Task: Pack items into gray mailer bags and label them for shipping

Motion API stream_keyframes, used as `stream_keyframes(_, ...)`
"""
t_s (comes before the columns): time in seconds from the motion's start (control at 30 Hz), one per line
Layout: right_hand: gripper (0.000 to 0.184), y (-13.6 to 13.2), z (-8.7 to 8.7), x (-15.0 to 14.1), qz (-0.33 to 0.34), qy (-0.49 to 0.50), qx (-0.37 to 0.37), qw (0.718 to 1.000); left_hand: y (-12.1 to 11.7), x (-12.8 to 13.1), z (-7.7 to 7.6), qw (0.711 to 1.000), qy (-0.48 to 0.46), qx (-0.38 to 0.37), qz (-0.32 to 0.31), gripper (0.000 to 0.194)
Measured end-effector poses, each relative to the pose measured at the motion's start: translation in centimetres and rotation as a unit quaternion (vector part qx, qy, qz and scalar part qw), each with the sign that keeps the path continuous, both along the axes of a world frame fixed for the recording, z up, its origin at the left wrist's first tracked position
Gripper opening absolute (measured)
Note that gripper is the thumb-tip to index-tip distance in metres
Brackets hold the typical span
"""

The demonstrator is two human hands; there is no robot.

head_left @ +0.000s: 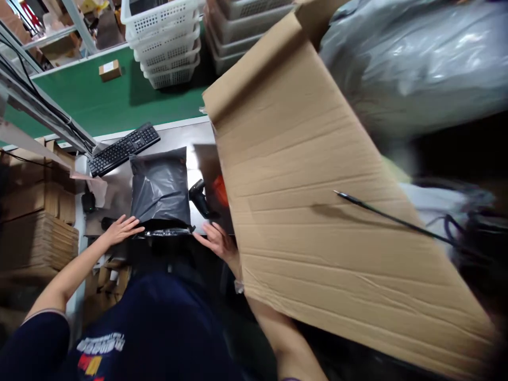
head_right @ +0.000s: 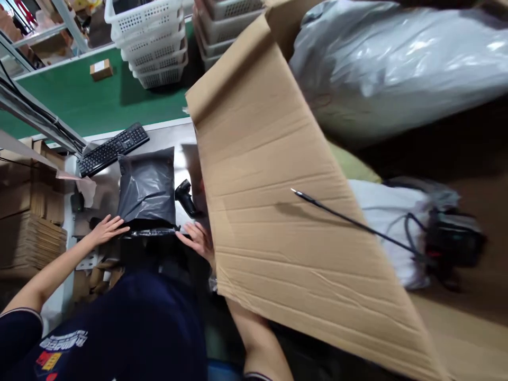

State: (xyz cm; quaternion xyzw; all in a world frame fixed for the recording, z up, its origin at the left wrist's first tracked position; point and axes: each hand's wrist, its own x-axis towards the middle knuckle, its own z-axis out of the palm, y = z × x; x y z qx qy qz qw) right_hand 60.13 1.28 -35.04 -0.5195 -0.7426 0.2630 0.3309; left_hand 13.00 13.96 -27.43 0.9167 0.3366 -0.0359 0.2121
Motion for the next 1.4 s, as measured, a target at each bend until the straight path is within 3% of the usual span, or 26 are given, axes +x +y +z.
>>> stream_keyframes(0.1, 0.058, 5.0, -1.0, -1.3, 0.14, -0.039, 0.008, 0.989, 0.3, -0.3, 0.1, 0.999, -0.016, -0.039, 0.023, 0.055)
stream_keyframes(0.27, 0.03, 8.0, -2.9, -1.3, 0.192, 0.04, -0.026, 0.98, 1.4, 0.7, 1.1, 0.986, -0.012, -0.15, 0.077, 0.029)
stream_keyframes(0.37, 0.031, 7.8, -3.1, -0.5, 0.208, 0.076, 0.026, 0.975, 1.8, 1.0, 2.0, 0.98, -0.043, -0.184, 0.069, 0.032)
stream_keyframes(0.5, 0.03, 6.3, -1.6, -0.2, 0.176, 0.086, 0.122, 0.973, 1.4, 0.5, 2.6, 0.979, -0.069, -0.191, 0.0, 0.041)
stream_keyframes(0.6, 0.028, 4.4, 0.1, -0.5, 0.159, 0.094, 0.124, 0.975, 0.0, -0.3, 3.6, 0.974, -0.086, -0.208, -0.038, 0.043)
stream_keyframes(0.67, 0.03, 3.0, 1.3, -0.9, 0.171, 0.093, 0.102, 0.976, -1.5, -0.6, 5.0, 0.969, -0.104, -0.223, -0.024, 0.049)
stream_keyframes(0.73, 0.031, 1.7, 2.7, -1.7, 0.139, 0.118, 0.084, 0.98, -2.9, -0.8, 7.2, 0.965, -0.125, -0.23, 0.025, 0.052)
stream_keyframes(0.8, 0.031, 0.9, 4.7, -3.5, 0.044, 0.177, 0.085, 0.98, -3.9, -0.7, 10.1, 0.958, -0.143, -0.234, 0.085, 0.049)
stream_keyframes(0.9, 0.028, 1.3, 8.6, -7.2, -0.112, 0.3, 0.132, 0.938, -3.4, -0.1, 14.9, 0.94, -0.176, -0.252, 0.148, 0.042)
stream_keyframes(1.0, 0.031, 4.5, 13.3, -10.0, -0.249, 0.373, 0.18, 0.875, -0.1, 0.9, 19.4, 0.916, -0.249, -0.26, 0.179, 0.04)
stream_keyframes(1.1, 0.042, 10.3, 18.6, -9.9, -0.352, 0.331, 0.19, 0.854, 5.1, 2.2, 23.0, 0.881, -0.334, -0.222, 0.252, 0.037)
stream_keyframes(1.17, 0.04, 14.8, 22.2, -8.7, -0.359, 0.317, 0.194, 0.856, 8.8, 3.1, 24.7, 0.847, -0.388, -0.199, 0.304, 0.029)
stream_keyframes(1.27, 0.034, 20.9, 26.4, -7.1, -0.285, 0.366, 0.174, 0.869, 13.2, 4.4, 25.8, 0.784, -0.458, -0.249, 0.337, 0.023)
stream_keyframes(1.33, 0.034, 23.9, 27.7, -7.0, -0.225, 0.41, 0.124, 0.875, 15.1, 5.2, 25.5, 0.737, -0.475, -0.296, 0.378, 0.019)
stream_keyframes(1.4, 0.036, 26.0, 27.9, -7.3, -0.193, 0.441, 0.062, 0.874, 16.5, 5.9, 24.9, 0.708, -0.47, -0.315, 0.422, 0.017)
